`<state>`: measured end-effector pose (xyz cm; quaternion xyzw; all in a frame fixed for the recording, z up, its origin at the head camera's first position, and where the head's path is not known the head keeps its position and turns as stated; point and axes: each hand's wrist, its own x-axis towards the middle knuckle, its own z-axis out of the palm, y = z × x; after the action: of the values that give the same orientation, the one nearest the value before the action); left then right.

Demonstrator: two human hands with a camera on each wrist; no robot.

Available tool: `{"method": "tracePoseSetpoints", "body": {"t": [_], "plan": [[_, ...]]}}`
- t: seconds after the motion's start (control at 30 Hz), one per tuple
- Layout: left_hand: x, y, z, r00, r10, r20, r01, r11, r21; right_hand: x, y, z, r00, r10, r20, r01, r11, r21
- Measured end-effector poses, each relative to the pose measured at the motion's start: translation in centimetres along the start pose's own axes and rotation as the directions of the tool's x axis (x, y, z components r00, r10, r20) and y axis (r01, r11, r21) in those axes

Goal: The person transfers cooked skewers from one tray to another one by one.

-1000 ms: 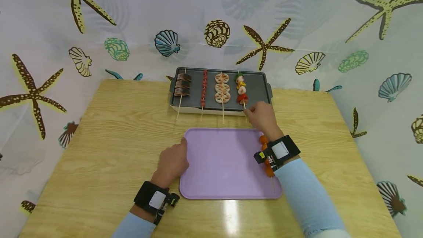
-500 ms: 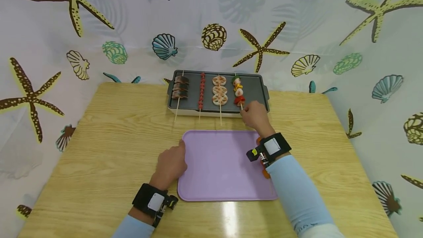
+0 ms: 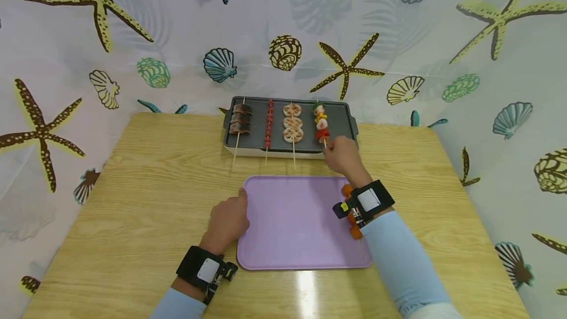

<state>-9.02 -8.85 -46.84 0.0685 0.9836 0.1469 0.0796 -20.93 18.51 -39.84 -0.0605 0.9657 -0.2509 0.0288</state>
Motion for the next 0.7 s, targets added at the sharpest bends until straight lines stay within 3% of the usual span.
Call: {"method": "tracePoseSetpoints", "body": {"t": [0.27, 0.53, 0.7], "plan": [[-0.1, 0.2, -0.1, 1.0, 0.004, 0.017, -0.004, 1.0, -0.008, -2.3, -0.3, -1.1, 0.999, 0.014, -0.035, -0.013, 1.0, 0.019], [-0.1, 0.2, -0.5, 1.0, 0.015, -0.003, -0.015, 1.0, -0.001, -6.2, -0.2, -2.4, 0.999, 0.015, -0.044, -0.012, 0.998, 0.065], [-0.2, 0.0, -0.4, 1.0, 0.019, -0.008, -0.019, 1.0, 0.007, -8.8, -0.1, -2.4, 0.998, 0.004, -0.062, -0.003, 1.0, 0.019]]}}
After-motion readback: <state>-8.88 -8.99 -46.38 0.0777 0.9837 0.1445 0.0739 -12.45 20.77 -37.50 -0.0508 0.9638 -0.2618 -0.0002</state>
